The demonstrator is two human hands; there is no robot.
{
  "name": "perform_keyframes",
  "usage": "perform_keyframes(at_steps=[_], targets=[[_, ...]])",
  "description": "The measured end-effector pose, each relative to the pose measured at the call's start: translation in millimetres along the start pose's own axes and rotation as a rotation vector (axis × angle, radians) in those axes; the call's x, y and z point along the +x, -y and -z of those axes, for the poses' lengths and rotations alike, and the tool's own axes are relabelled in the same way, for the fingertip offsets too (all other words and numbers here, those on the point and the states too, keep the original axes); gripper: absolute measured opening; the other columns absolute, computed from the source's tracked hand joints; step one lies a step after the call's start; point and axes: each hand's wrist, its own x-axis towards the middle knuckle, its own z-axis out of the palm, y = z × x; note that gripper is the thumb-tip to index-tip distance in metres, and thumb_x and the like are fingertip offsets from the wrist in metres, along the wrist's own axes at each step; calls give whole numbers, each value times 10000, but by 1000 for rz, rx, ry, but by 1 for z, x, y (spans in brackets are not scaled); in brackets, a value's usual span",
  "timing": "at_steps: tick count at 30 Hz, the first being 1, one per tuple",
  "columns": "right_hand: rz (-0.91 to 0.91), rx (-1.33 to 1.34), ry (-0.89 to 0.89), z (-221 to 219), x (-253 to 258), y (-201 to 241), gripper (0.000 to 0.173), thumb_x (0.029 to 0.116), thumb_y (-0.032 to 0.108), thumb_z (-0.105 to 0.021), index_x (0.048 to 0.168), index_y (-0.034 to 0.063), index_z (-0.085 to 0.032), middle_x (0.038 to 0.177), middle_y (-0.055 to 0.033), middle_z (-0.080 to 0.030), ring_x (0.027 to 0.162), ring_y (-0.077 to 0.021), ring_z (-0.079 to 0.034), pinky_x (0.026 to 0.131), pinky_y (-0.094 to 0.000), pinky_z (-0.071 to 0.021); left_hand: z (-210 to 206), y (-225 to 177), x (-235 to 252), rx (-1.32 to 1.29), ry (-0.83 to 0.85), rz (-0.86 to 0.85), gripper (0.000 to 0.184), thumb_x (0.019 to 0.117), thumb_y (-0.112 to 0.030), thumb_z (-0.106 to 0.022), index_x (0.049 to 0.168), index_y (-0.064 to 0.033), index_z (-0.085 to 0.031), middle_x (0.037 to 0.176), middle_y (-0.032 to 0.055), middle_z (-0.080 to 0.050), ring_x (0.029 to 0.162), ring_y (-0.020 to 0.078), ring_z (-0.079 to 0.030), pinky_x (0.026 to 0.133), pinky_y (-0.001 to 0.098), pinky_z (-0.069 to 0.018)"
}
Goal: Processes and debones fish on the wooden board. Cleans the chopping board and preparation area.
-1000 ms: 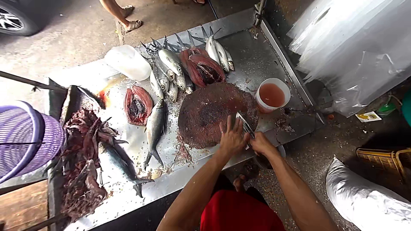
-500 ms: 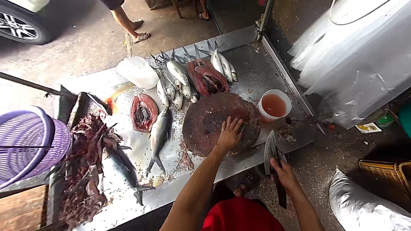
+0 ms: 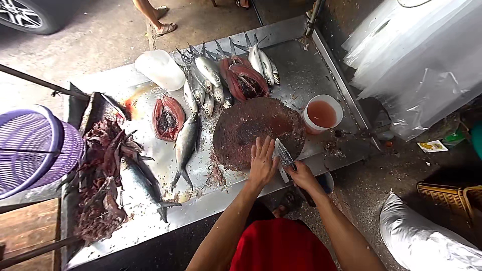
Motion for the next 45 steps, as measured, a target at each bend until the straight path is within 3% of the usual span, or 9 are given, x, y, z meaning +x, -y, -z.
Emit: perform_keyframes(at_steps=[9,14,19,24,28,33,37,43,45], targets=[[-2,-302,180,1,-25,0,505,1055,467,-522,1113,-17,-651,942,-194,-676,817,-319,-691,784,-517,-570,-22,-26,-70,228,101,-21,795,1041,-628,-120,1567,-123,-437,1629,73,-409,1542,429,-252,1153,778,-133],[-45,-272,57,19,25,31,452,1068,410,-506,1187,-13,-616,973,-188,-661,772,-291,-679,734,-484,-570,-14,-20,15,172,293,51,728,1056,-568,-94,1633,-166,-282,1709,34,-224,1583,423,-39,1158,784,-3],[-19,-305,168,5,-22,7,459,1044,417,-558,1149,-20,-652,966,-210,-678,827,-333,-688,783,-536,-566,-21,-34,-59,218,36,-8,792,1035,-635,-194,1524,-91,-498,1589,115,-461,1515,449,-306,1148,782,-153],[-34,-299,21,17,24,39,397,1048,351,-548,1183,-9,-646,1049,-207,-684,919,-329,-697,847,-531,-559,-9,-20,20,192,295,32,739,1058,-583,-122,1621,-146,-317,1709,57,-225,1587,409,2,1171,770,38],[-18,-286,196,-3,-26,4,437,1045,412,-559,1089,-14,-645,904,-181,-663,761,-294,-673,725,-494,-566,-19,-34,-69,227,100,9,829,1023,-653,-153,1539,-89,-475,1604,113,-440,1520,465,-283,1142,785,-148],[-48,-322,57,16,24,33,398,1035,333,-562,1214,-14,-638,1096,-225,-680,968,-350,-692,870,-549,-552,-17,-18,9,222,259,15,760,1050,-596,-133,1609,-126,-345,1692,83,-273,1580,419,-90,1179,767,-25],[-45,-293,156,-5,-42,6,362,994,289,-638,1178,-23,-654,1082,-231,-688,1021,-364,-683,912,-569,-540,-21,-41,-76,185,132,28,837,1019,-661,-151,1541,-91,-472,1626,105,-405,1537,449,-249,1155,793,-108],[-76,-388,-201,49,39,76,592,1050,512,-511,1236,-32,-652,1196,-276,-676,1142,-433,-656,964,-633,-501,20,-18,91,156,294,-23,650,1084,-523,-180,1581,-178,-418,1662,61,-350,1576,443,-70,1163,783,20],[-44,-211,-361,73,39,83,597,1060,509,-502,1242,-49,-609,1030,-258,-692,880,-388,-712,804,-584,-576,57,-13,128,77,103,-40,615,1088,-475,-202,1555,-169,-459,1623,52,-423,1575,406,-143,1189,752,-24]])
